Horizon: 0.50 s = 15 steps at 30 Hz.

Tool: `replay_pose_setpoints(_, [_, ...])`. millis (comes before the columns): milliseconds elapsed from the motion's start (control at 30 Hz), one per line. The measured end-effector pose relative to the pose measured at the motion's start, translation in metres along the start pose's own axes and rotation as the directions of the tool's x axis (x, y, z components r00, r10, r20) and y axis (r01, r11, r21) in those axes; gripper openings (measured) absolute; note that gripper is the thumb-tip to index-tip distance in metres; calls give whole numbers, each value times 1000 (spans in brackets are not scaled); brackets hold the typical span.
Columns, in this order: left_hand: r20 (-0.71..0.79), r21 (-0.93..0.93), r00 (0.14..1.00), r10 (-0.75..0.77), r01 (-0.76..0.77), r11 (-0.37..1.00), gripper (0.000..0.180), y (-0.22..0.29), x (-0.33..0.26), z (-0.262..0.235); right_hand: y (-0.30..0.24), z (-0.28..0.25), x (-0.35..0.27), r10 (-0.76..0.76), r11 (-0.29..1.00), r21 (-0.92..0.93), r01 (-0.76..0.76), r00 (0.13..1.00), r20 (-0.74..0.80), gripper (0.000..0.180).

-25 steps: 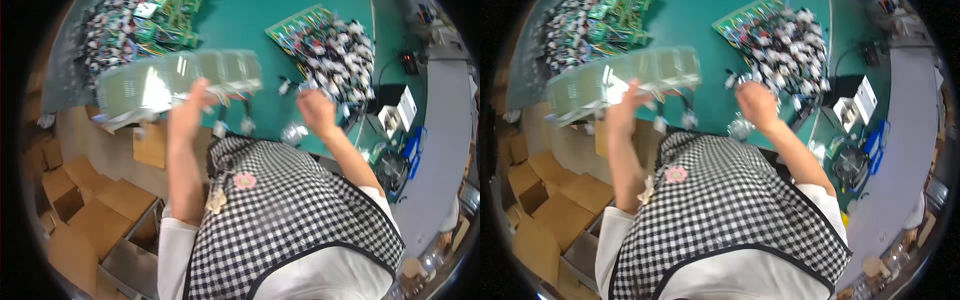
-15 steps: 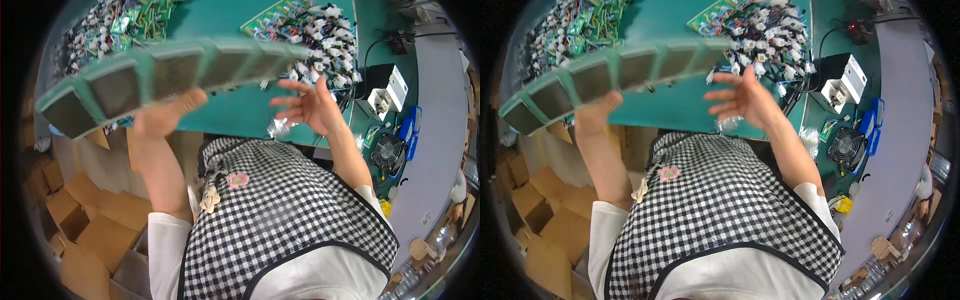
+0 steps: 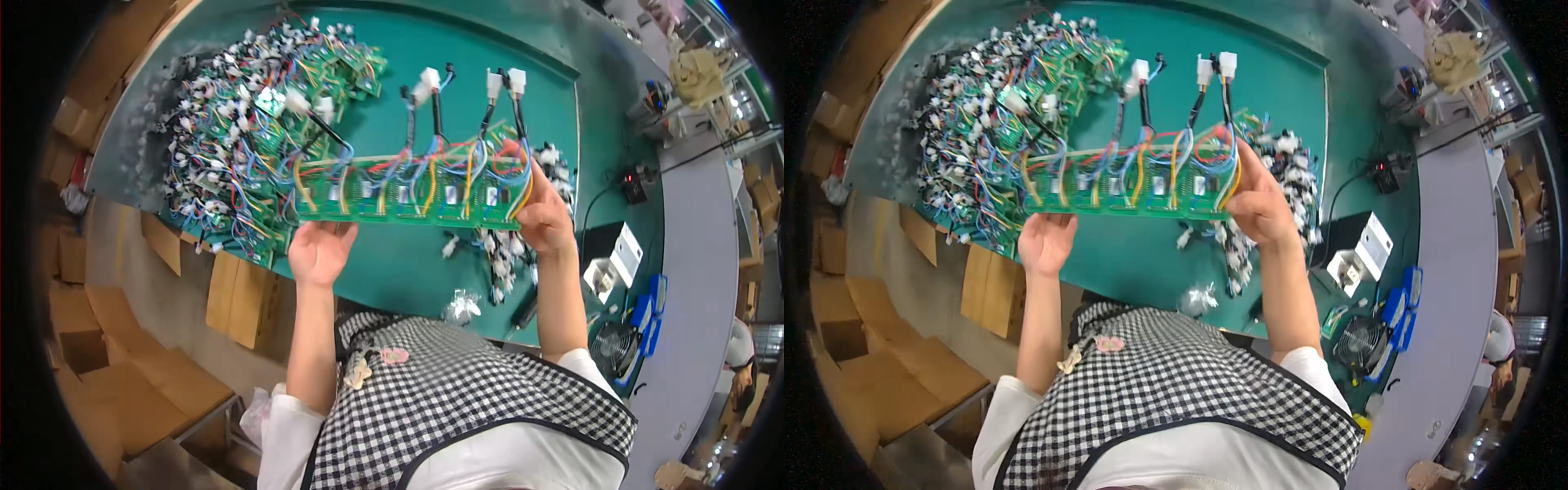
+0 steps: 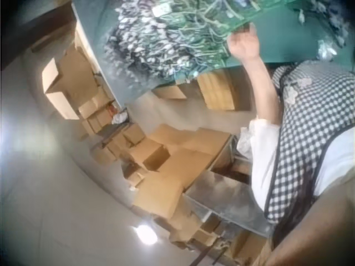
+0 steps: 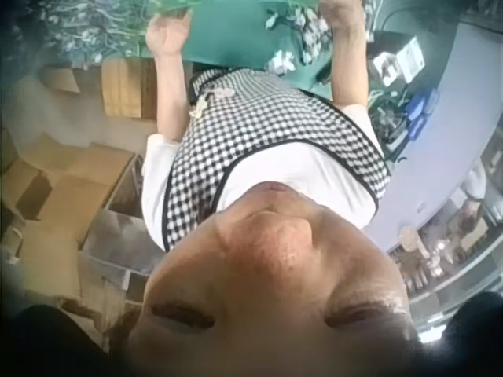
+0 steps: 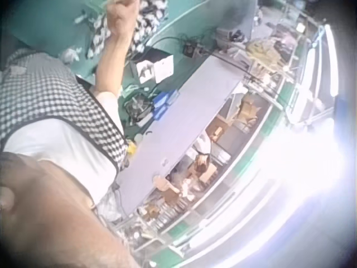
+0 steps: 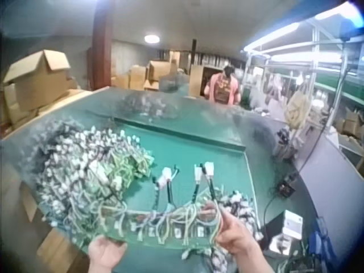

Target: The person assembles electronic components by hand, repeatedly picking up green circuit boards with attached wires and inserting them into a multi-slot testing fixture. They manipulate the boards to align them with the slots and occasionally adjust the wiring. The process involves handling multiple units one by one in a repetitive cycle.

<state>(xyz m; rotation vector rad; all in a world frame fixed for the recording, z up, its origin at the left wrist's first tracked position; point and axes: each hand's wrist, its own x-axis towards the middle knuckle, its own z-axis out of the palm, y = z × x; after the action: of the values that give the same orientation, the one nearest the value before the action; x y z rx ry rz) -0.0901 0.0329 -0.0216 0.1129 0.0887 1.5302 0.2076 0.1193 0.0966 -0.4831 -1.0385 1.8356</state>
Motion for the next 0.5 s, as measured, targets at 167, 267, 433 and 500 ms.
replay_pose_setpoints(167, [27, 164, 986, -164, 157, 974, 64, 29, -25, 6, 5, -60, 28, 255, 965, -123, -232, 938, 233, 75])
replay_pose_setpoints(267, [-170, 493, 977, -125, 194, 848, 56, 42, -19, 11, 9, -44, 29, 350, 936, -58, -346, 931, 102, 62])
replay_pose_setpoints(433, [-294, 565, 955, 24, 153, 811, 50, 39, -32, -5, 58, -43, 34, 277, 764, -553, -333, 943, -186, 37])
replay_pose_setpoints(500, [-355, 606, 922, 154, 101, 789, 49, 19, -30, -26, 73, -52, 41, 7, 507, -854, -119, 991, -134, 32])
